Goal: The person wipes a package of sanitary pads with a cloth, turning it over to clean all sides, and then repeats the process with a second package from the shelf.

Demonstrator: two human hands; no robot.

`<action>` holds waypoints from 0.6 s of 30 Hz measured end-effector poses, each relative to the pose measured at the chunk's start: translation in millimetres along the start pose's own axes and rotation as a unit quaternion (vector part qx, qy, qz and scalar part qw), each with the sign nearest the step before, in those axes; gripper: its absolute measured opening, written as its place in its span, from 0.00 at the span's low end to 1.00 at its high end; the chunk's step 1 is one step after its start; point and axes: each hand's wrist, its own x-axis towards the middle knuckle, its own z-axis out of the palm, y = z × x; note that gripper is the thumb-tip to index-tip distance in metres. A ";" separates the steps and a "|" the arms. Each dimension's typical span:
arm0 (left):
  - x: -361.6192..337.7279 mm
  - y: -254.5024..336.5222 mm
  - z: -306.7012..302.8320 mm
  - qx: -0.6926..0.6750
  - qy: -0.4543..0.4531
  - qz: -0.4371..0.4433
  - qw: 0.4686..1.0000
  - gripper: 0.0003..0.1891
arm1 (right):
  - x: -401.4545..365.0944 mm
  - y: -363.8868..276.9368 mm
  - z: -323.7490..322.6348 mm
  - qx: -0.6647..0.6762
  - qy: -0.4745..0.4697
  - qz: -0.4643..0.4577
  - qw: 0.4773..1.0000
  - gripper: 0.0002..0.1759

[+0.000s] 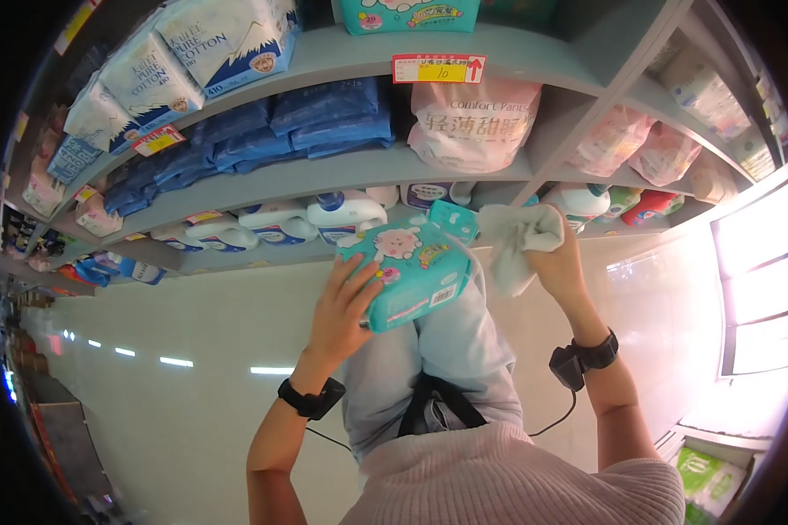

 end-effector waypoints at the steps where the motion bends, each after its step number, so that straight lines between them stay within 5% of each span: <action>1: -1.3 -3.9 3.6 0.021 -0.036 0.032 0.999 0.40 | 1.6 5.1 -1.6 0.005 -0.026 -0.044 0.999 0.20; 4: -1.7 7.9 -7.7 -0.058 -0.049 -0.019 0.997 0.42 | -0.8 8.3 25.3 0.009 -0.090 -0.125 0.988 0.20; 6: -1.2 15.2 -24.0 -0.073 -0.084 -0.068 0.991 0.46 | -2.8 4.2 47.5 0.035 -0.161 -0.071 0.984 0.25; 8: -9.7 13.2 -26.8 -0.086 -0.117 -0.119 0.982 0.51 | -0.2 15.8 73.3 -0.142 -0.270 -0.230 0.924 0.35; 10: -22.2 3.8 -16.6 -0.210 -0.055 -0.323 0.921 0.62 | -9.5 13.4 96.1 -0.165 -0.307 -0.223 0.910 0.40; 11: -25.2 2.7 -17.2 -0.208 -0.053 -0.328 0.920 0.62 | -15.2 12.5 104.9 -0.194 -0.336 -0.212 0.897 0.46; 13: -27.2 3.6 -17.7 -0.323 -0.035 -0.390 0.862 0.64 | -22.8 14.8 119.3 -0.223 -0.302 -0.238 0.896 0.48; 17: -45.1 7.8 -6.1 -0.258 -0.016 -0.448 0.856 0.63 | -23.1 15.7 123.7 -0.250 -0.269 -0.243 0.898 0.52; 18: -50.2 8.0 1.0 -0.323 -0.001 -0.503 0.801 0.63 | -24.0 15.6 125.0 -0.250 -0.269 -0.243 0.898 0.52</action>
